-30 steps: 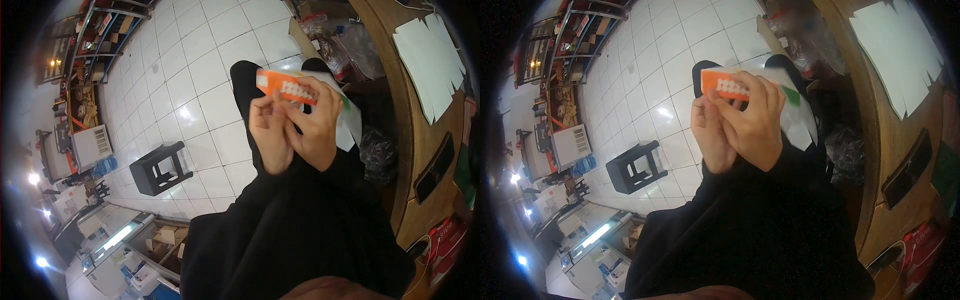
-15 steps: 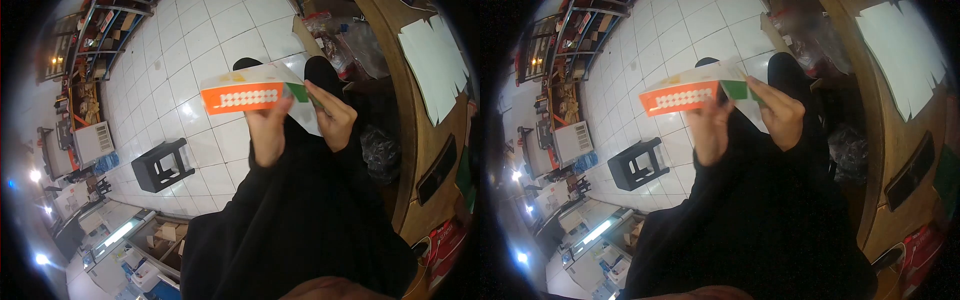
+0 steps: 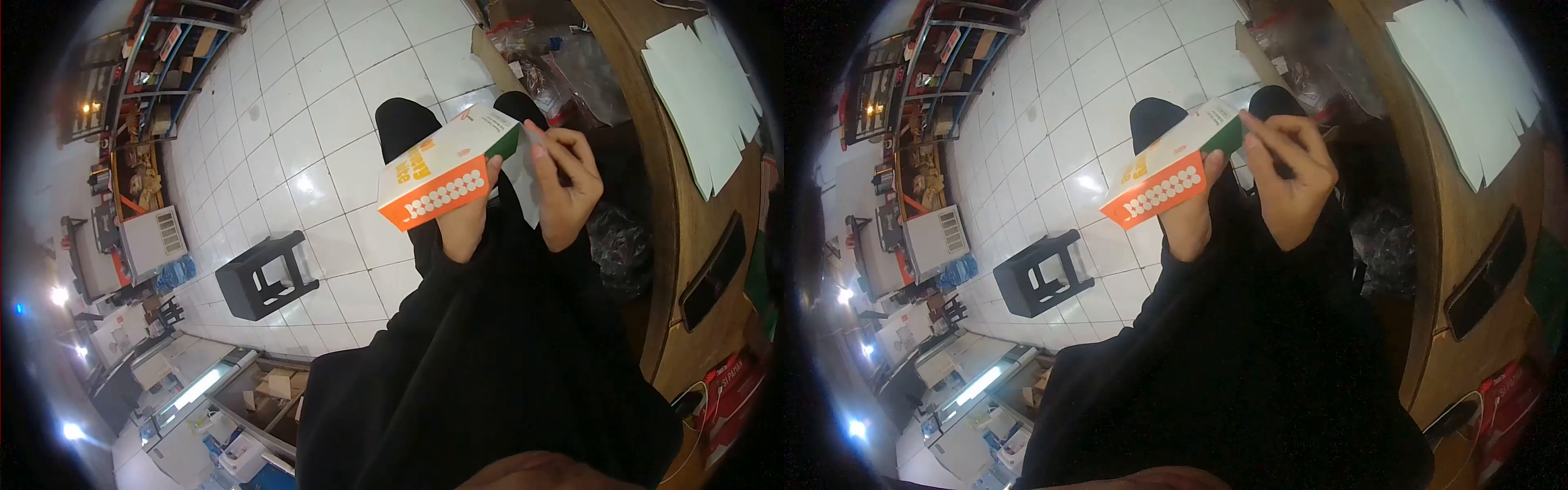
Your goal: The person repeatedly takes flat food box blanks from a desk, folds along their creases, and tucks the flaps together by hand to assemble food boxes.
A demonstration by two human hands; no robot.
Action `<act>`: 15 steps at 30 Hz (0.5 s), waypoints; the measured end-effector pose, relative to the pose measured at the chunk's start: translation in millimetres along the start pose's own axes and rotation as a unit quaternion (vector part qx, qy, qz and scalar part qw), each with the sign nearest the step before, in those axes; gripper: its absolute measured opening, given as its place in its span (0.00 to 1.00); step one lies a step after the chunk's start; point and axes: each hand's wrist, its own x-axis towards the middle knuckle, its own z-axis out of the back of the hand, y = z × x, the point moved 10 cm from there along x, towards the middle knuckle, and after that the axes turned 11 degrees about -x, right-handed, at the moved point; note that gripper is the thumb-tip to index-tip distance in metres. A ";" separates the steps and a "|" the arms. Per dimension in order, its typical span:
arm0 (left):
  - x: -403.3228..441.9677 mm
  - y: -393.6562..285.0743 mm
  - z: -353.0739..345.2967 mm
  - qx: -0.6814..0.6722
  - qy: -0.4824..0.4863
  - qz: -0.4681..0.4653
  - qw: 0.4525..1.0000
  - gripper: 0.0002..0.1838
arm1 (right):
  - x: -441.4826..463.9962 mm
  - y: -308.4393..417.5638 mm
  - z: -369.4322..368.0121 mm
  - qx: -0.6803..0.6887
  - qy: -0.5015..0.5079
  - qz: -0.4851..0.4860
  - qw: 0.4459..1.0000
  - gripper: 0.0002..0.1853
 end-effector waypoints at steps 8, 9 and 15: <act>-2.3 7.9 -10.4 -0.233 -0.014 0.102 0.967 0.13 | 3.6 -11.2 -13.5 0.104 0.115 -0.119 0.981 0.08; -2.4 9.5 -9.1 -0.234 -0.014 0.103 0.967 0.13 | 2.8 -11.5 -12.0 0.103 0.114 -0.119 0.981 0.08; -0.5 14.7 0.2 -0.203 0.015 0.138 0.969 0.15 | -2.3 -3.6 -20.7 0.101 0.173 -0.103 0.974 0.05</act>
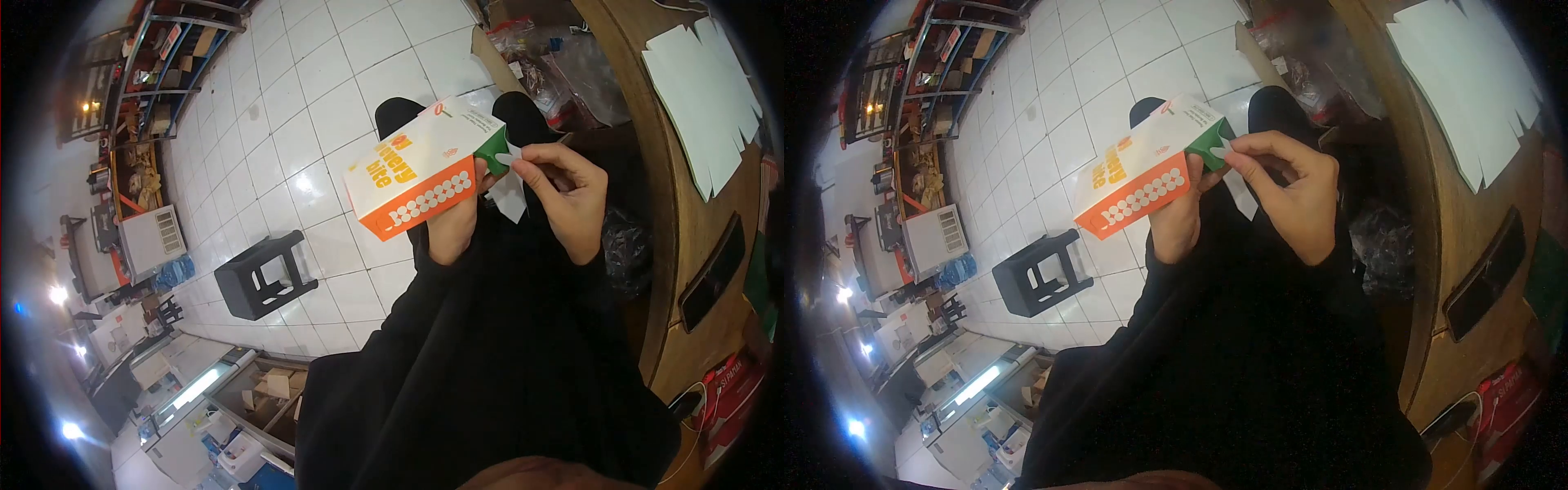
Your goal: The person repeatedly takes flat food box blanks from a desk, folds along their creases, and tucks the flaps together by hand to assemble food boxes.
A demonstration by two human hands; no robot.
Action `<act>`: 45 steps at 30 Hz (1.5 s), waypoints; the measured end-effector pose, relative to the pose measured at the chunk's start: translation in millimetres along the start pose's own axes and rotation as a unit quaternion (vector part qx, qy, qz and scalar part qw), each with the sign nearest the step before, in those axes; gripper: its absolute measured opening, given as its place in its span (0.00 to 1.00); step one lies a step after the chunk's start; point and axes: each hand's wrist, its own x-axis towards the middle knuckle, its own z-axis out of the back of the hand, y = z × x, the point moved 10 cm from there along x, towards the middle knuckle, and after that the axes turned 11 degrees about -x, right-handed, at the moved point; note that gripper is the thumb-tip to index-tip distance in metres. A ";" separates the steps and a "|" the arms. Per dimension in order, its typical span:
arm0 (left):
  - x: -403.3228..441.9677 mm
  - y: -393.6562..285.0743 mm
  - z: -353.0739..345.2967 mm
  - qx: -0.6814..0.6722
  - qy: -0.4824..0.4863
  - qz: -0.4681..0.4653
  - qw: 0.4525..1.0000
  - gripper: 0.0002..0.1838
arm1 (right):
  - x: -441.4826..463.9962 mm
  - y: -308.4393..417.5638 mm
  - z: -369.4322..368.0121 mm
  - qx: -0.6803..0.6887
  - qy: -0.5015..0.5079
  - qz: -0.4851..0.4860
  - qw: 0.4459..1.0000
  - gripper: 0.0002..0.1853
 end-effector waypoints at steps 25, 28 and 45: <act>2.1 -26.4 -16.4 0.016 0.121 -0.120 0.985 0.14 | 3.7 37.2 -5.9 -0.180 -0.021 0.161 0.970 0.06; 3.1 -26.9 -20.2 0.021 0.069 -0.092 0.993 0.14 | 1.2 28.7 -3.4 -0.139 -0.054 0.137 0.979 0.06; 7.8 -9.8 -11.6 0.022 0.025 -0.025 0.999 0.11 | 3.5 32.7 3.4 -0.162 -0.083 0.159 0.970 0.06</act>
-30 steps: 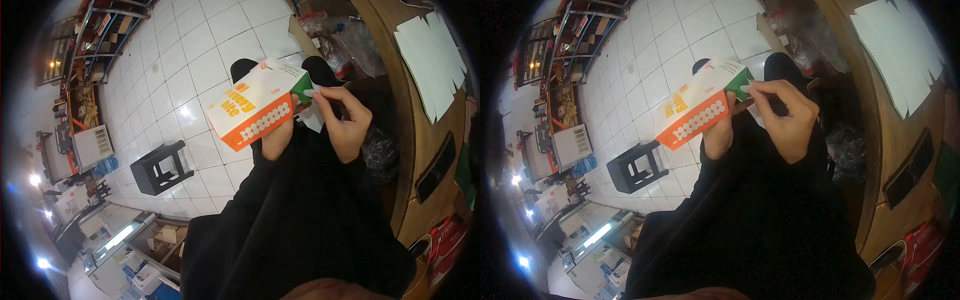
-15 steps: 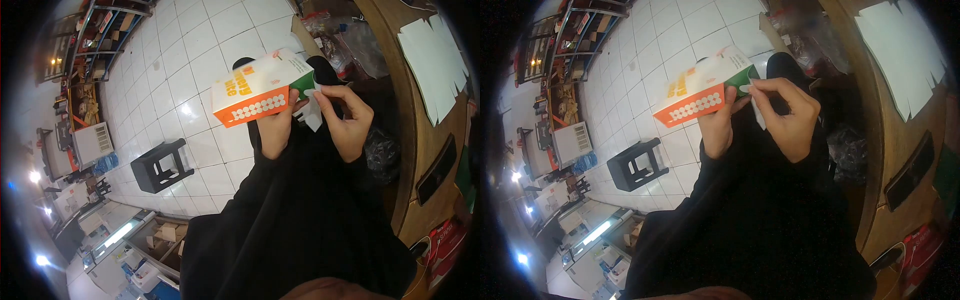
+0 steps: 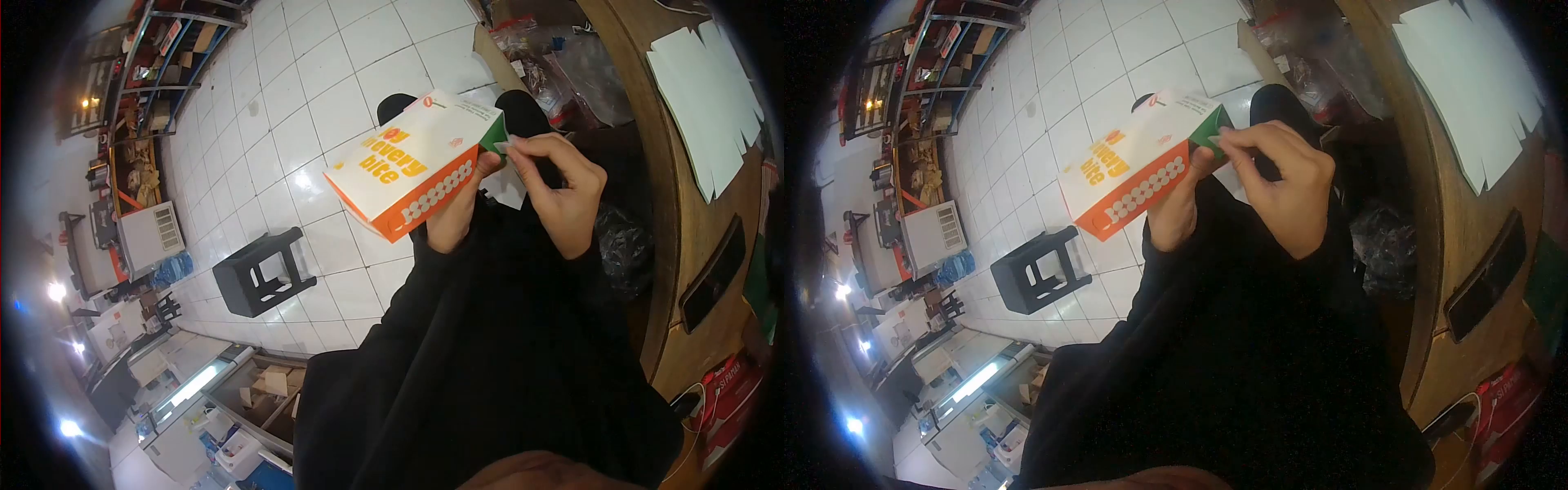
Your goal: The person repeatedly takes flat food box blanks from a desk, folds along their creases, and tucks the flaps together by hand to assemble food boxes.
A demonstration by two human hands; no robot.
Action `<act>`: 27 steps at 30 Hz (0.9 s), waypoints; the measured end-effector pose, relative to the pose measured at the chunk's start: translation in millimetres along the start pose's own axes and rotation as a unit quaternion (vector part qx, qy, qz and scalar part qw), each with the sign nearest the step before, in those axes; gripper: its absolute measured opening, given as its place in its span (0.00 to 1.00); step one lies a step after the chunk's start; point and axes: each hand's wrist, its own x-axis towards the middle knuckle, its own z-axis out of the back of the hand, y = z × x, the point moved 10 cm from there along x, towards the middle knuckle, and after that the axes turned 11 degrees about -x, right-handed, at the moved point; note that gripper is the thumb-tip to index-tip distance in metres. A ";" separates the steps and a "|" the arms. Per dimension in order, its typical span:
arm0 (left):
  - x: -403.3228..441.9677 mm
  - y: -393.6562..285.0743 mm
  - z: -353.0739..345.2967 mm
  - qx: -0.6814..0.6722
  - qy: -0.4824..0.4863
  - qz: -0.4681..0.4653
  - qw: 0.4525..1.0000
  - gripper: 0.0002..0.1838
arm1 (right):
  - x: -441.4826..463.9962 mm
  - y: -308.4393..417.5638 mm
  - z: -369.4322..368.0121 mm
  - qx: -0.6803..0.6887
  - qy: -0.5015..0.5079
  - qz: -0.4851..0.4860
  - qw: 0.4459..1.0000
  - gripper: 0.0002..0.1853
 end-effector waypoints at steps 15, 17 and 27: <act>1.7 -6.8 7.4 -0.052 0.006 -0.010 0.999 0.16 | -13.4 24.0 -52.7 -0.144 0.134 0.116 0.974 0.27; 5.3 -11.0 -1.4 0.002 0.044 -0.045 0.998 0.18 | -18.7 9.3 -57.5 -0.051 0.143 0.088 0.984 0.30; -34.1 -13.3 -37.2 0.512 0.242 -0.252 0.784 0.22 | -38.1 -82.8 -60.1 0.294 0.141 -0.317 0.891 0.18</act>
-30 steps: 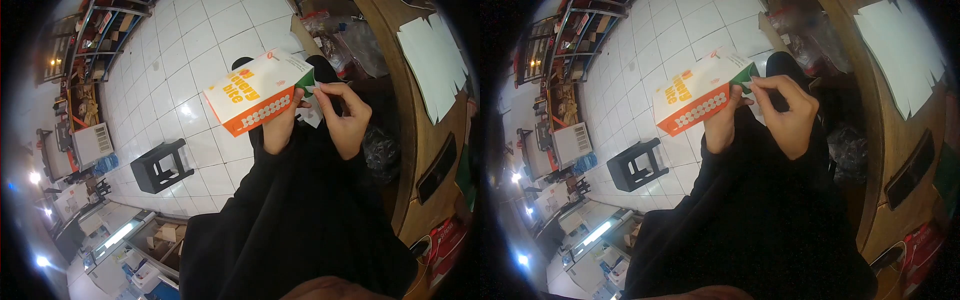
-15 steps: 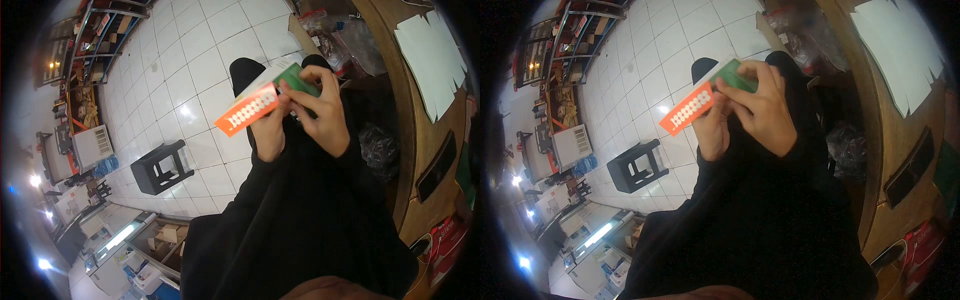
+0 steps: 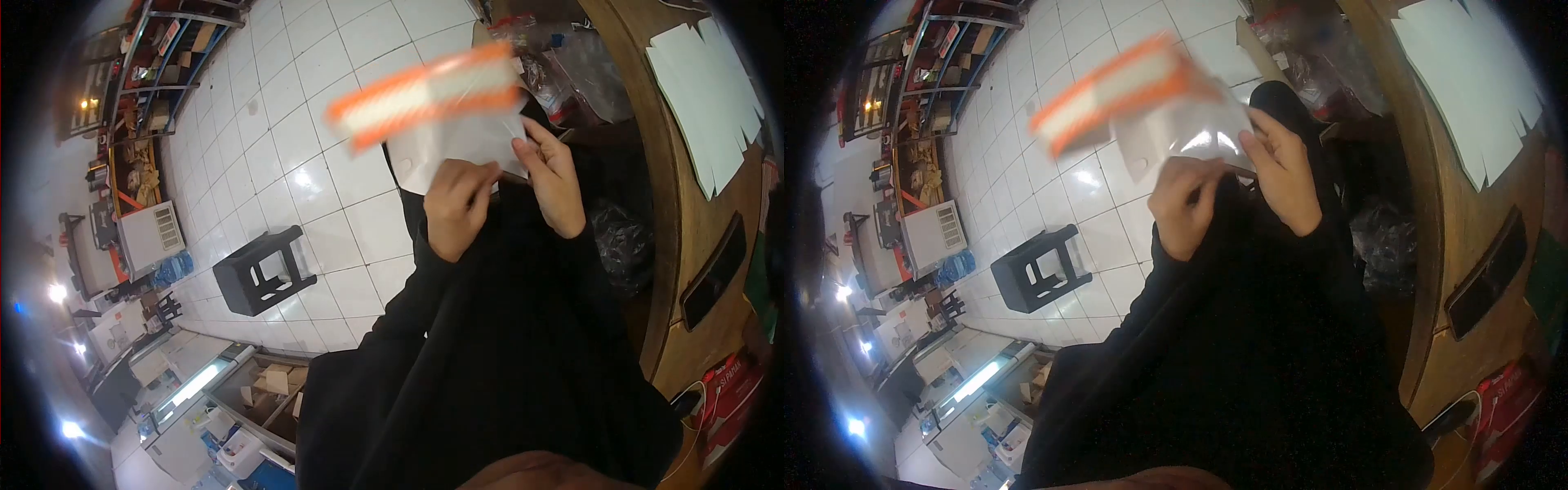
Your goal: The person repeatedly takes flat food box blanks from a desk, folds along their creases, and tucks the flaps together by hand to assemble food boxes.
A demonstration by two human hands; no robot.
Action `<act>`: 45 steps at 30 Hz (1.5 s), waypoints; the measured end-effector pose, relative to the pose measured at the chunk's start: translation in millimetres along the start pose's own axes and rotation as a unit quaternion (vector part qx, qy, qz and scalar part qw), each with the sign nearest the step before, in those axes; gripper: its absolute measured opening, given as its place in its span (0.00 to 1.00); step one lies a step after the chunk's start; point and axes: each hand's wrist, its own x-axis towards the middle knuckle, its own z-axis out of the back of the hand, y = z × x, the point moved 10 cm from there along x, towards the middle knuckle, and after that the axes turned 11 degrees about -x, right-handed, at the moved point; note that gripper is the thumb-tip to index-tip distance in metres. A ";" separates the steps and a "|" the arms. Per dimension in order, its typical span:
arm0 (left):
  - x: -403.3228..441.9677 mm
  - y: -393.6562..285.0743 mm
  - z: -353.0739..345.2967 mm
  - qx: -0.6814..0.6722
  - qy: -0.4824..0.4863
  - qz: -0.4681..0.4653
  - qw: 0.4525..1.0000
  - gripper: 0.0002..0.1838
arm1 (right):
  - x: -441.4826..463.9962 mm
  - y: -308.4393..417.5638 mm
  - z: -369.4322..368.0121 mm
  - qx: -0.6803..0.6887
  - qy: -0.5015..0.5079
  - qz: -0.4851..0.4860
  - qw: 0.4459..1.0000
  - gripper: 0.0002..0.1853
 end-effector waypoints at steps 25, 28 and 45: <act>-24.2 16.1 37.2 -0.223 -0.099 0.134 0.961 0.22 | -20.2 69.9 -23.5 -0.263 -0.031 0.229 0.937 0.06; -20.1 25.8 39.8 -0.253 -0.126 0.151 0.947 0.22 | -18.9 68.5 -23.1 -0.264 -0.021 0.223 0.938 0.05; -26.9 74.9 37.8 -0.433 -0.301 0.217 0.822 0.13 | -29.2 56.5 -68.3 -0.314 0.090 0.306 0.894 0.17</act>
